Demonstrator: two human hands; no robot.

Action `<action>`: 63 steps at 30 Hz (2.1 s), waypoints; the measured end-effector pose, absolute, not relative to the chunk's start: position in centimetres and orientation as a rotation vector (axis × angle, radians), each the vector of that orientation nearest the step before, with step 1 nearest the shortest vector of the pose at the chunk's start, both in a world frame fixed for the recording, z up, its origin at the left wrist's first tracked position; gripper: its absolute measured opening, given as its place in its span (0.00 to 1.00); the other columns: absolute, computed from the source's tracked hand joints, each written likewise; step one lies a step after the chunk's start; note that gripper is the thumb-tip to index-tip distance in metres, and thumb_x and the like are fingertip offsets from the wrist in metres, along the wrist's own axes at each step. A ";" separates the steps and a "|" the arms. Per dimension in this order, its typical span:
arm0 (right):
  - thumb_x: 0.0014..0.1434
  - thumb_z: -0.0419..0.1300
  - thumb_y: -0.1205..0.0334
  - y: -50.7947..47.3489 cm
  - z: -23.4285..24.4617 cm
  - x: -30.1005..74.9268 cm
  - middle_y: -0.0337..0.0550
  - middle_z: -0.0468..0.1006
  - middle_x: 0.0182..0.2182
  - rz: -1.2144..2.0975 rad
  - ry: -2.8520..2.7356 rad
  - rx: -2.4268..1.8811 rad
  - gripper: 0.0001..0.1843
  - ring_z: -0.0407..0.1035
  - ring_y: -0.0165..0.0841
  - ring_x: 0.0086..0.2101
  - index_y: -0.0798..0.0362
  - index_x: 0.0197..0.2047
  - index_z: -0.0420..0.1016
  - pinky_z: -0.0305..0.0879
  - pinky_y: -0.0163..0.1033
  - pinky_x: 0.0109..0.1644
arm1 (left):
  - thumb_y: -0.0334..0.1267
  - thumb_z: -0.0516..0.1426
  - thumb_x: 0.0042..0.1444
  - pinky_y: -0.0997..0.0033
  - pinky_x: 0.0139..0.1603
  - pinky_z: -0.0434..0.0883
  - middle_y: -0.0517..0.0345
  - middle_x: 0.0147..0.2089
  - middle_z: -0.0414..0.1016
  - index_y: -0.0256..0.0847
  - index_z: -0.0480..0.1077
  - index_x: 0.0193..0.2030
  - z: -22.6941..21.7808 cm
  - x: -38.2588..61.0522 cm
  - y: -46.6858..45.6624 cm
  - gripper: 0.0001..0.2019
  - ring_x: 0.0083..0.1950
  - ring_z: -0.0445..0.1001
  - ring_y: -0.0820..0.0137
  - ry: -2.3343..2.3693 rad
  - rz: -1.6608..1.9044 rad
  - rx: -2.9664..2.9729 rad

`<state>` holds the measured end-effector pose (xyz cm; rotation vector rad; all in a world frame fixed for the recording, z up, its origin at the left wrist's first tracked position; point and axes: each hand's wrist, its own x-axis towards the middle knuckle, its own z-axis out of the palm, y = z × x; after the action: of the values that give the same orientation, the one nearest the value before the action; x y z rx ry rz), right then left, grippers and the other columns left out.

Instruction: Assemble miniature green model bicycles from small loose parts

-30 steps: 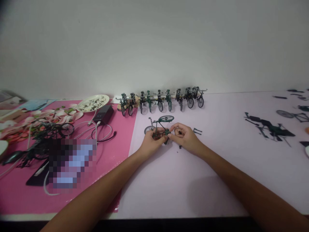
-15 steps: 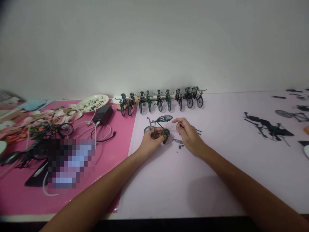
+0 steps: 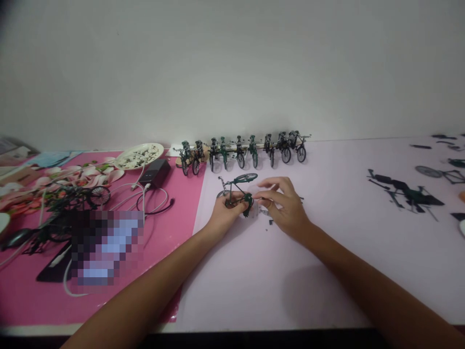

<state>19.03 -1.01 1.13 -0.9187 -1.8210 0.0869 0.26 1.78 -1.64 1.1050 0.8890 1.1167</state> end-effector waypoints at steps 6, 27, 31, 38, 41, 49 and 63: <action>0.67 0.65 0.56 -1.3 1.2 18.8 0.43 0.81 0.31 0.102 -1.834 -0.819 0.06 0.74 0.38 0.32 0.44 0.42 0.85 0.71 0.45 0.37 | 0.33 0.69 0.46 0.65 0.45 0.77 0.51 0.36 0.83 0.34 0.78 0.39 -1.8 0.3 1.8 0.13 0.36 0.80 0.67 0.892 1.116 1.092; 0.67 0.66 0.58 -1.4 1.1 18.7 0.41 0.83 0.30 0.097 -1.869 -0.828 0.04 0.74 0.37 0.30 0.44 0.41 0.83 0.70 0.45 0.36 | 0.33 0.69 0.45 0.66 0.45 0.76 0.52 0.36 0.82 0.35 0.77 0.39 -1.7 0.3 1.8 0.13 0.37 0.80 0.68 0.891 1.119 1.086; 0.67 0.65 0.58 -1.4 1.2 18.6 0.41 0.83 0.30 0.101 -1.878 -0.839 0.05 0.74 0.37 0.30 0.44 0.41 0.84 0.71 0.45 0.36 | 0.33 0.70 0.45 0.65 0.45 0.77 0.53 0.35 0.82 0.36 0.77 0.38 -1.8 0.3 1.9 0.13 0.37 0.80 0.67 0.878 1.122 1.076; 0.67 0.65 0.58 -1.4 1.3 18.6 0.42 0.83 0.31 0.073 -1.896 -0.853 0.05 0.75 0.37 0.31 0.45 0.40 0.83 0.71 0.45 0.37 | 0.33 0.70 0.43 0.68 0.42 0.76 0.54 0.34 0.82 0.35 0.77 0.38 -2.0 0.3 2.0 0.14 0.35 0.79 0.69 0.880 1.134 1.066; 0.68 0.65 0.59 -1.4 1.3 18.5 0.42 0.83 0.31 0.063 -1.904 -0.840 0.05 0.75 0.37 0.31 0.45 0.40 0.83 0.71 0.45 0.37 | 0.32 0.69 0.44 0.68 0.42 0.76 0.54 0.34 0.82 0.35 0.77 0.38 -2.0 0.3 2.0 0.13 0.35 0.79 0.69 0.896 1.133 1.070; 0.67 0.65 0.57 -1.4 1.2 18.5 0.42 0.83 0.31 0.085 -1.887 -0.874 0.05 0.75 0.38 0.31 0.45 0.40 0.83 0.71 0.45 0.37 | 0.32 0.70 0.44 0.66 0.44 0.76 0.54 0.34 0.81 0.36 0.77 0.38 -2.0 0.4 2.0 0.13 0.36 0.79 0.69 0.919 1.125 1.061; 0.67 0.65 0.59 -1.5 1.2 18.4 0.42 0.83 0.30 0.073 -1.889 -0.859 0.04 0.74 0.37 0.31 0.45 0.39 0.83 0.70 0.45 0.37 | 0.30 0.68 0.46 0.64 0.46 0.77 0.53 0.35 0.82 0.35 0.77 0.39 -1.8 0.4 1.9 0.12 0.36 0.80 0.68 0.916 1.111 1.044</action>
<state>18.45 -1.48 1.24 -0.8587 -1.8893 0.0731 0.44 1.87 -1.75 1.0440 0.9159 1.1106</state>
